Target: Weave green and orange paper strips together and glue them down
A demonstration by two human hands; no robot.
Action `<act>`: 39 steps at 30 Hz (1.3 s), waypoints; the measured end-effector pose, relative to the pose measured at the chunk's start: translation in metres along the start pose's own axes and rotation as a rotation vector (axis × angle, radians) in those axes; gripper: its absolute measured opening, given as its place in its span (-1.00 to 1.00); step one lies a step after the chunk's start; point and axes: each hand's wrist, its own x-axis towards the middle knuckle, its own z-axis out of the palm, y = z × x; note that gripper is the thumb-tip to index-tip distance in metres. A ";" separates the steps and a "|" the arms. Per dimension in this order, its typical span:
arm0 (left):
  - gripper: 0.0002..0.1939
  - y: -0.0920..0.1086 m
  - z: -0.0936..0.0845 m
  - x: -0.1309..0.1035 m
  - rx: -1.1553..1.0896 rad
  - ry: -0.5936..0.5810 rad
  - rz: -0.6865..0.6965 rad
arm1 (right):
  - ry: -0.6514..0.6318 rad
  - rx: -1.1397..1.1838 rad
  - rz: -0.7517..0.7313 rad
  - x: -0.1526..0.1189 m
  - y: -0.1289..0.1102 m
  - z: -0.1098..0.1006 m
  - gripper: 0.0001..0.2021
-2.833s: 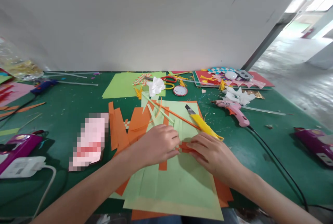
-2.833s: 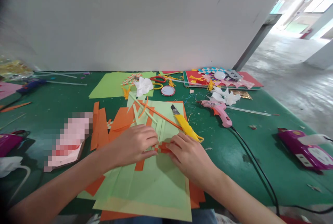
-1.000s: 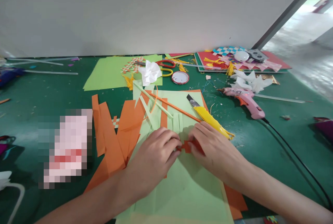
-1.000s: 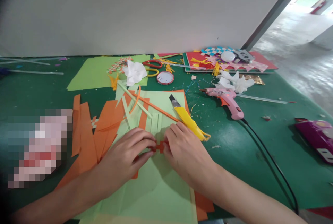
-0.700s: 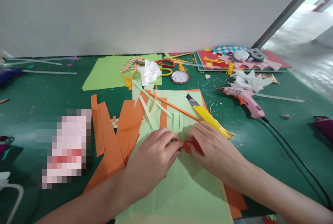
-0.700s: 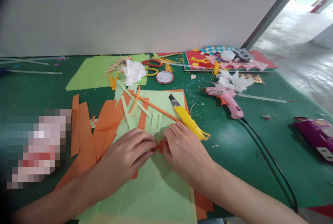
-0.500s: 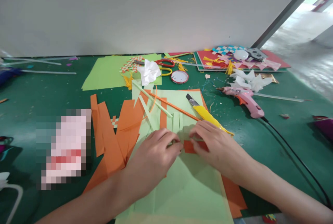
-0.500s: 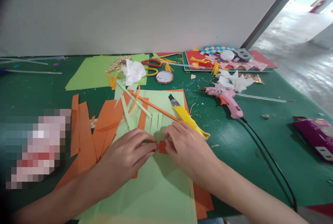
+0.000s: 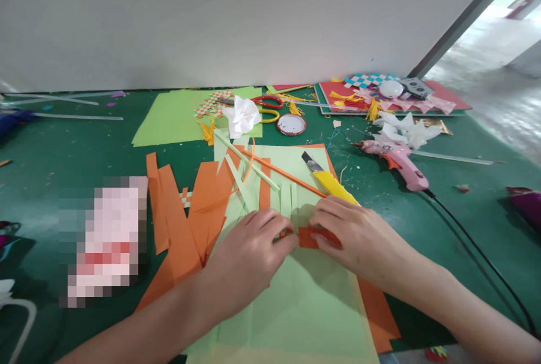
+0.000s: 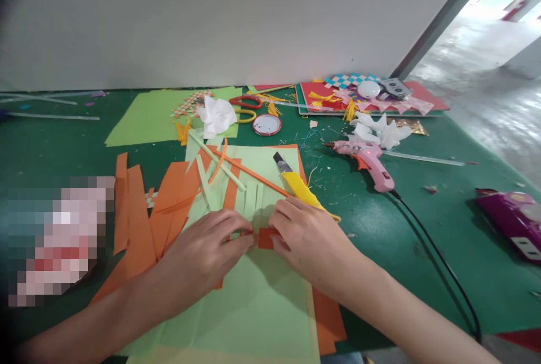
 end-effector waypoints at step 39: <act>-0.78 0.000 0.003 0.000 0.110 0.169 0.218 | 0.089 0.144 0.112 -0.001 -0.015 0.014 -0.72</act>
